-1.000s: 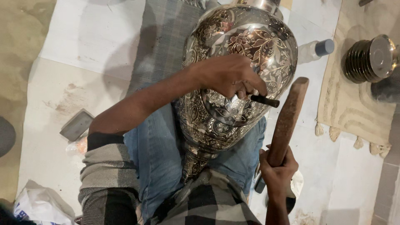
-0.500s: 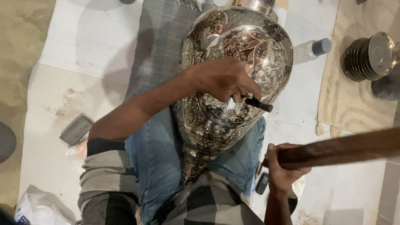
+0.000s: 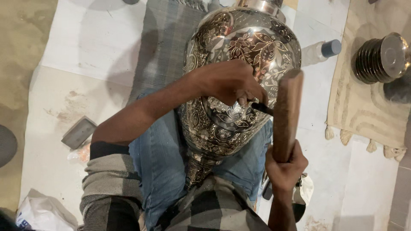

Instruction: The person sits on the floor with a large engraved brass vase held between their legs, carving details into the floral pattern using a chisel struck by a wooden mallet. They reposition the chisel across different areas of the design and finally rub the vase surface with a hand.

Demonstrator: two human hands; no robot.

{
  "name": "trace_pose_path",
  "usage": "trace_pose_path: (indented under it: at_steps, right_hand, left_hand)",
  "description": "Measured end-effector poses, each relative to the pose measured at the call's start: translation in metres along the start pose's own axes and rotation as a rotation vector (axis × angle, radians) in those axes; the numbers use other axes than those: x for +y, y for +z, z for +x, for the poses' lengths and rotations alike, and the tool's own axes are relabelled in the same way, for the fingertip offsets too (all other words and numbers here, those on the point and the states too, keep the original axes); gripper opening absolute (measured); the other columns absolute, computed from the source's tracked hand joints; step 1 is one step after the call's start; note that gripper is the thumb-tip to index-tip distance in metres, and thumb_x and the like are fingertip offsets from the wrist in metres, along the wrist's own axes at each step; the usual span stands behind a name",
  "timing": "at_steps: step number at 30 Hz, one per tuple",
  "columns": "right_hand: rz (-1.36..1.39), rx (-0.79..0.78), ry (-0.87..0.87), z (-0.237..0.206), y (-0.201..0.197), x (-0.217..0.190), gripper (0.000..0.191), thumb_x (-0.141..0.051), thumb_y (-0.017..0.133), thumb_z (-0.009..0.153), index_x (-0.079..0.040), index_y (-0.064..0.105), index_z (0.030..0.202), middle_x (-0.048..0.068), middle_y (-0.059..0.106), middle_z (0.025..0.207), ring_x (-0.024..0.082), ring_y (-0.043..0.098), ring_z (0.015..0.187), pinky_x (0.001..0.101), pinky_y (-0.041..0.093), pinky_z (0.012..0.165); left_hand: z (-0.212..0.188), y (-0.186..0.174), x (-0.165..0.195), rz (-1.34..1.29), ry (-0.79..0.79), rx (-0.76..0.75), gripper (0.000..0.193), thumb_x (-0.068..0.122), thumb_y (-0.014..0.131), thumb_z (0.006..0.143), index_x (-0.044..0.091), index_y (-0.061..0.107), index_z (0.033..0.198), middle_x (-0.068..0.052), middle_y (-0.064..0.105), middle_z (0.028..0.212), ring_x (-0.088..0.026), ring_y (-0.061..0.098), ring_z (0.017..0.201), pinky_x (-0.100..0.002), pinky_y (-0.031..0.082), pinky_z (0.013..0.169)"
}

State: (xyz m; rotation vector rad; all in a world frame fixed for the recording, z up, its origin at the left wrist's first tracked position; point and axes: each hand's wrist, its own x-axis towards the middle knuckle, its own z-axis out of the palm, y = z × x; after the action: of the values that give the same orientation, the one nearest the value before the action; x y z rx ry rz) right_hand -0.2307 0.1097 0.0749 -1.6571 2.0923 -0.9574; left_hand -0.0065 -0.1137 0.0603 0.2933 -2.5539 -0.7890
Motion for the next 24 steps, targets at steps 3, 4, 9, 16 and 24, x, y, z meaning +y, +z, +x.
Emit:
trace_pose_path:
  at_steps: [3,4,9,16,24]
  right_hand:
    - [0.361,0.11,-0.058,-0.0037,0.0013,0.0,0.015,0.001,0.077,0.087,0.0,0.065,0.095,0.004,0.064,0.077,0.009,0.06,0.064,0.0254,0.048,0.06]
    - [0.285,0.083,-0.033,-0.0045,0.0016,-0.0002,0.015,0.002,0.075,0.086,0.0,0.064,0.096,0.004,0.063,0.076,0.009,0.058,0.063,0.0249,0.047,0.059]
    - [0.425,0.088,0.027,-0.0047,0.0038,0.0022,0.016,0.0,0.079,0.087,0.001,0.064,0.091,0.004,0.06,0.071,0.01,0.055,0.055,0.025,0.045,0.051]
    - [0.323,0.057,-0.015,-0.004,0.0037,0.0093,0.014,0.005,0.075,0.087,0.002,0.062,0.093,0.005,0.062,0.075,0.01,0.057,0.06,0.0245,0.045,0.055]
    - [0.2,0.023,-0.051,-0.0029,0.0032,0.0073,0.019,0.008,0.071,0.085,-0.001,0.058,0.095,0.006,0.06,0.073,0.012,0.056,0.057,0.026,0.045,0.052]
  left_hand:
    - [-0.0005,-0.0018,0.0028,0.005,0.059,0.066,0.071,-0.013,0.072,0.074,0.031,0.07,0.13,-0.002,0.078,0.088,-0.009,0.067,0.057,-0.02,0.052,0.041]
    - [-0.0006,-0.0028,0.0031,-0.002,0.032,0.027,0.067,-0.009,0.073,0.078,0.032,0.069,0.131,-0.002,0.077,0.084,-0.01,0.066,0.055,-0.022,0.051,0.042]
    - [0.0,-0.0021,0.0033,-0.018,0.096,0.084,0.063,-0.005,0.076,0.075,0.032,0.071,0.127,0.001,0.077,0.081,-0.007,0.067,0.059,-0.023,0.05,0.043]
    - [-0.0004,-0.0012,-0.0001,-0.002,0.046,0.018,0.063,-0.009,0.072,0.08,0.031,0.071,0.13,-0.001,0.07,0.067,-0.011,0.063,0.05,-0.024,0.051,0.043]
    - [0.0014,-0.0008,0.0,-0.065,0.092,0.04,0.059,-0.007,0.073,0.079,0.027,0.071,0.128,0.002,0.068,0.067,-0.009,0.059,0.047,-0.022,0.047,0.04]
